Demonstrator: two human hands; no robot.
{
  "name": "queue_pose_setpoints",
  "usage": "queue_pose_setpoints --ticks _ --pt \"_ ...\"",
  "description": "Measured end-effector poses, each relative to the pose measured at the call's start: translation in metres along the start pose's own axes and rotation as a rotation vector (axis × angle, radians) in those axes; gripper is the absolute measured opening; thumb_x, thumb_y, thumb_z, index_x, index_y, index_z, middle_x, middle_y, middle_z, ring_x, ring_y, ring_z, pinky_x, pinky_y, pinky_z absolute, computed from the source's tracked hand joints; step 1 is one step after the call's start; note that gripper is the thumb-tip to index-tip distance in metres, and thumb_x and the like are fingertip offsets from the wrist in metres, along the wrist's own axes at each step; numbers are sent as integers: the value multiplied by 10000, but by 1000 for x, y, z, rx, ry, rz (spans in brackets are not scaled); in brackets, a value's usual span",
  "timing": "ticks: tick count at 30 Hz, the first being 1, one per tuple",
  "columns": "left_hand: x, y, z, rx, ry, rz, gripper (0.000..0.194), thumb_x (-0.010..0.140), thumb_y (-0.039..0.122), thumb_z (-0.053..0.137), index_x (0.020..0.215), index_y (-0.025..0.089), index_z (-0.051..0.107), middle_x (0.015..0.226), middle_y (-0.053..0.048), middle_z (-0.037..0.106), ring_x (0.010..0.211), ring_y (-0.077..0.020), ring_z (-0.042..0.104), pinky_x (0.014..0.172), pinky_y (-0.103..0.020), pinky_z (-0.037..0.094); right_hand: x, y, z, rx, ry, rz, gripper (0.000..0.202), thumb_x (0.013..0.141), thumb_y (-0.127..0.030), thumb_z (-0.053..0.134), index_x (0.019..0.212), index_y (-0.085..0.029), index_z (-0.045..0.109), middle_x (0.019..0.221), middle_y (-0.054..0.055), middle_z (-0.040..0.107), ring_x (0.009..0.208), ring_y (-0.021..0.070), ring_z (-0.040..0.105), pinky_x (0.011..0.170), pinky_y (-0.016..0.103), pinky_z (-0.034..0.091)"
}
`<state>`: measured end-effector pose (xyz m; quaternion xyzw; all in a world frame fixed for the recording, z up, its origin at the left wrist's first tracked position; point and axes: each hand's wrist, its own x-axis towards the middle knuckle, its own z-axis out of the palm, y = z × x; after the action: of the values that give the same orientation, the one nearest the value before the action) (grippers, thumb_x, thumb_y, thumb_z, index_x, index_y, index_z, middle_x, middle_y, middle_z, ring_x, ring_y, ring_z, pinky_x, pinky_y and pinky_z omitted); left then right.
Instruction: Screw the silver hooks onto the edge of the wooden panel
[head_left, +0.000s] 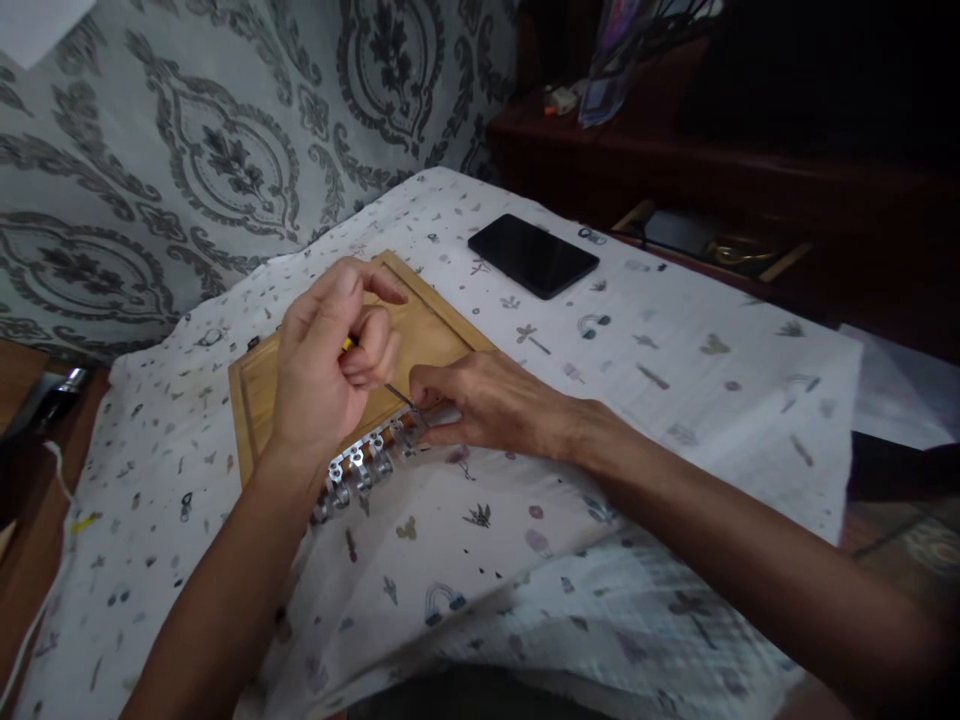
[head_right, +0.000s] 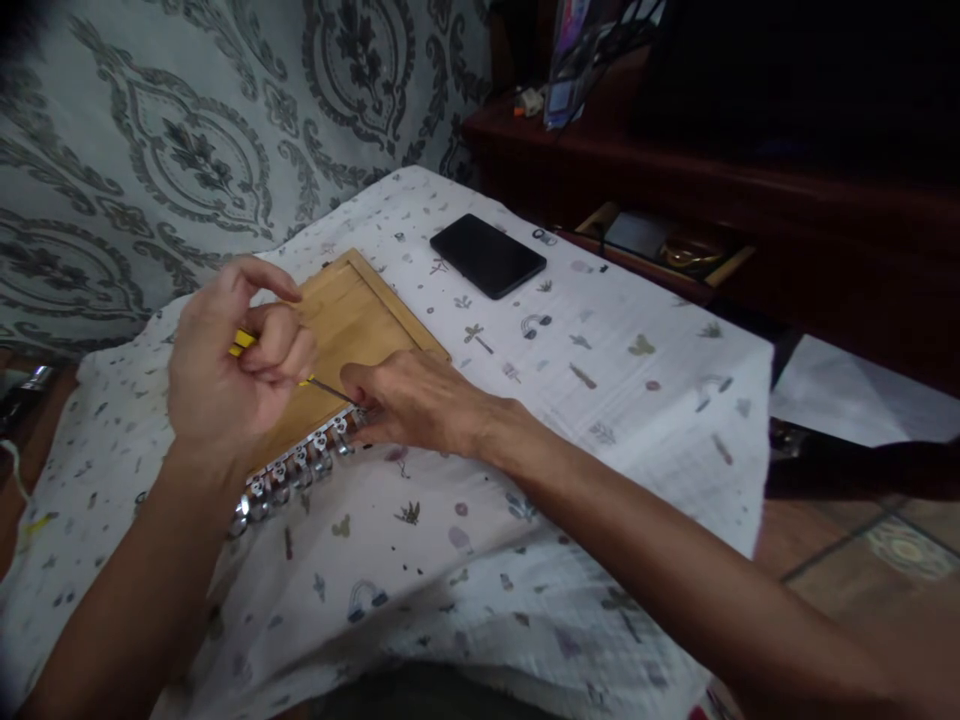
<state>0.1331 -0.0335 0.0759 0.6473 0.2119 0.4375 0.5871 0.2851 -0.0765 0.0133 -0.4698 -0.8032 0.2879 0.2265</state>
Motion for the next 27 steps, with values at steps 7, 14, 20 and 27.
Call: queue_pose_setpoints --ticks 7,14,20,27 --pt "-6 23 7 73 253 76 448 1069 292 355 730 182 626 447 78 161 388 -81 120 411 -255 178 0 2 2 -59 22 -15 243 843 -328 779 925 -198 591 774 -18 687 656 131 531 603 269 285" --pt "-11 6 10 17 279 59 299 996 319 539 745 183 627 459 83 196 404 -76 131 411 -251 153 1 0 1 -49 13 -12 230 844 -303 775 900 -196 579 768 -16 682 650 122 534 599 266 267" --pt "-12 -1 10 49 239 83 276 976 384 606 775 195 625 467 91 215 401 -70 159 412 -235 179 1 0 1 -49 16 -4 243 840 -310 777 874 -200 564 705 -43 612 589 100 458 580 265 239" --pt "-11 -6 10 87 245 52 285 983 392 582 765 213 625 472 83 222 398 -83 170 409 -262 173 1 0 1 -37 16 -14 233 841 -302 770 879 -202 563 682 -49 573 584 101 442 579 265 241"
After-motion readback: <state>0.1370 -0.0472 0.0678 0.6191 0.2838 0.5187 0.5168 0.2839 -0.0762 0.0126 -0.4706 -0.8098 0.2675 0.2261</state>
